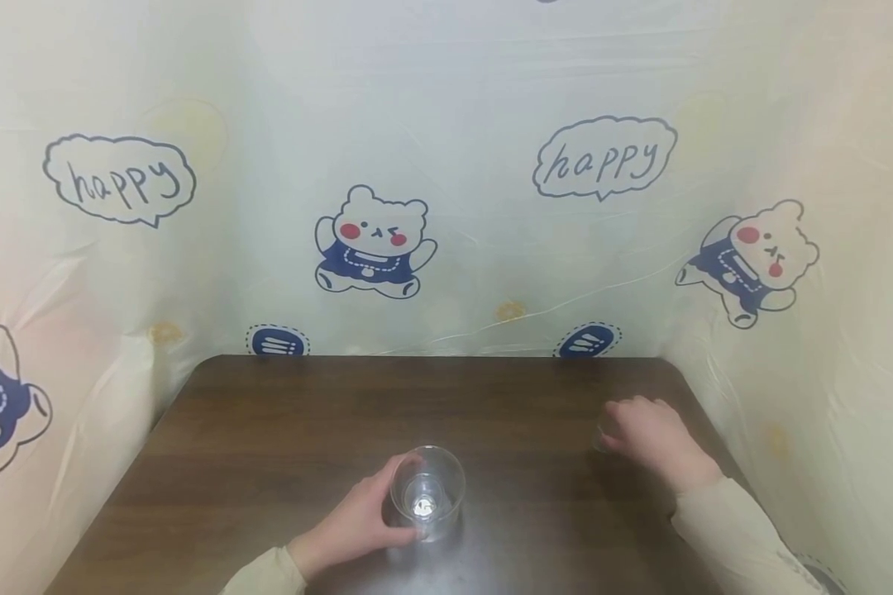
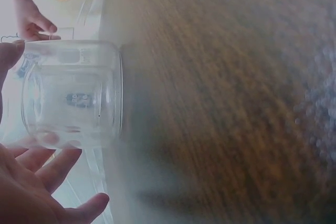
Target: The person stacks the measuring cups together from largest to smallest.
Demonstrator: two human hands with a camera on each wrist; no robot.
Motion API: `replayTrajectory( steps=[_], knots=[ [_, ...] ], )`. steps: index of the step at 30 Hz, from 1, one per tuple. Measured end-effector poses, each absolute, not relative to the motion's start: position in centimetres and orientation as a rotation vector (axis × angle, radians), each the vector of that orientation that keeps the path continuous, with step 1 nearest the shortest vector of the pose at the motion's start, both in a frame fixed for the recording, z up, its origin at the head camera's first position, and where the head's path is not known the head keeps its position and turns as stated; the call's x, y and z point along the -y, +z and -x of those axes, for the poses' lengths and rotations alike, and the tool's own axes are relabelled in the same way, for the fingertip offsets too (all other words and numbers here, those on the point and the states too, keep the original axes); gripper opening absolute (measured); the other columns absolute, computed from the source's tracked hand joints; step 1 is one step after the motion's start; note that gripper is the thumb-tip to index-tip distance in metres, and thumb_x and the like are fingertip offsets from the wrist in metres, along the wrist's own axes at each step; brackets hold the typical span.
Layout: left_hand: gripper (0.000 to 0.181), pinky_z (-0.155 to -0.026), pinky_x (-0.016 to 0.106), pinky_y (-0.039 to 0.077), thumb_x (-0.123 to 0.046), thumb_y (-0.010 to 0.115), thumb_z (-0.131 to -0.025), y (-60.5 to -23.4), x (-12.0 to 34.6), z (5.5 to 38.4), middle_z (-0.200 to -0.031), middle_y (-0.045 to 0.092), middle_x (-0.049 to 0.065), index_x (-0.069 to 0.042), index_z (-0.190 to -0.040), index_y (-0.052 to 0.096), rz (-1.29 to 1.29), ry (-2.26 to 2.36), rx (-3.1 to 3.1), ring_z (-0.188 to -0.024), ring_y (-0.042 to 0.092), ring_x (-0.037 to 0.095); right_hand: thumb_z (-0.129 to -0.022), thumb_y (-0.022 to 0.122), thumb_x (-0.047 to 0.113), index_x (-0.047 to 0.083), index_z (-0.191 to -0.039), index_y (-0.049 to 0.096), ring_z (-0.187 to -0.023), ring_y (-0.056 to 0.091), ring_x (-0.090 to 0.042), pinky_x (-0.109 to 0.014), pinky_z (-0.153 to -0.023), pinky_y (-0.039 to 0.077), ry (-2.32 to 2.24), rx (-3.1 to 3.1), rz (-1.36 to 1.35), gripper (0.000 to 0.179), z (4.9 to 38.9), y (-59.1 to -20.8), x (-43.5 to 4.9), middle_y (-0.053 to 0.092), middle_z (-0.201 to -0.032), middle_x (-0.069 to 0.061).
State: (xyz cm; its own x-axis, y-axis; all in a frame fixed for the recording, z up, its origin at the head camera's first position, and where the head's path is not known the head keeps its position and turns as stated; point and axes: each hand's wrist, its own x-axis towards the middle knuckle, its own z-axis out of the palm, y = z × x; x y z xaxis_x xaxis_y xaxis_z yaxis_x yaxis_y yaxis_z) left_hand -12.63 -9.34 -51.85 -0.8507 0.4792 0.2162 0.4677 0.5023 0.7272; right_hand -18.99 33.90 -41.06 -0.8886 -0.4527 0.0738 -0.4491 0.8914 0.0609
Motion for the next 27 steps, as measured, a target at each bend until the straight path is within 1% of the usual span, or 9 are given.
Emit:
replayTrajectory(
  steps=[8,15,18,27],
  knots=[
    [0.085,-0.102,0.037,0.051,-0.053,0.088,-0.079,-51.8,9.4,12.6,-0.139,0.064,-0.006,-0.021,-0.147,0.047,-0.839,1.308,-2.699,-0.118,0.064,0.014,-0.077,0.09,0.027,0.009,-0.095,0.072,-0.07,0.061,-0.022,-0.042,-0.06,0.05,-0.108,2.95,-0.741,0.03,18.6,-40.4,-32.6,0.067,-0.076,0.006],
    [0.086,-0.102,0.037,0.051,-0.053,0.088,-0.079,-52.0,9.4,12.8,-0.14,0.063,-0.006,-0.02,-0.148,0.046,-0.838,1.288,-2.714,-0.119,0.064,0.013,-0.074,0.091,0.024,0.015,-0.085,0.068,-0.068,0.059,-0.021,-0.04,-0.059,0.047,-0.117,2.887,-0.825,0.027,18.3,-39.6,-31.7,0.065,-0.073,0.008],
    [0.087,-0.103,0.037,0.051,-0.052,0.088,-0.079,-52.0,9.3,12.8,-0.14,0.063,-0.006,-0.02,-0.148,0.046,-0.839,1.288,-2.71,-0.119,0.063,0.013,-0.074,0.091,0.023,0.016,-0.084,0.067,-0.069,0.058,-0.021,-0.039,-0.059,0.046,-0.122,2.883,-0.852,0.027,18.2,-39.5,-31.3,0.066,-0.074,0.008],
    [0.086,-0.101,0.036,0.052,-0.053,0.088,-0.079,-51.9,9.3,12.7,-0.138,0.064,-0.004,-0.02,-0.147,0.047,-0.858,1.294,-2.719,-0.117,0.064,0.013,-0.075,0.091,0.025,0.015,-0.089,0.071,-0.074,0.061,-0.022,-0.04,-0.064,0.049,-0.159,2.894,-0.893,0.026,18.0,-39.1,-30.2,0.069,-0.078,0.006]
  ],
)
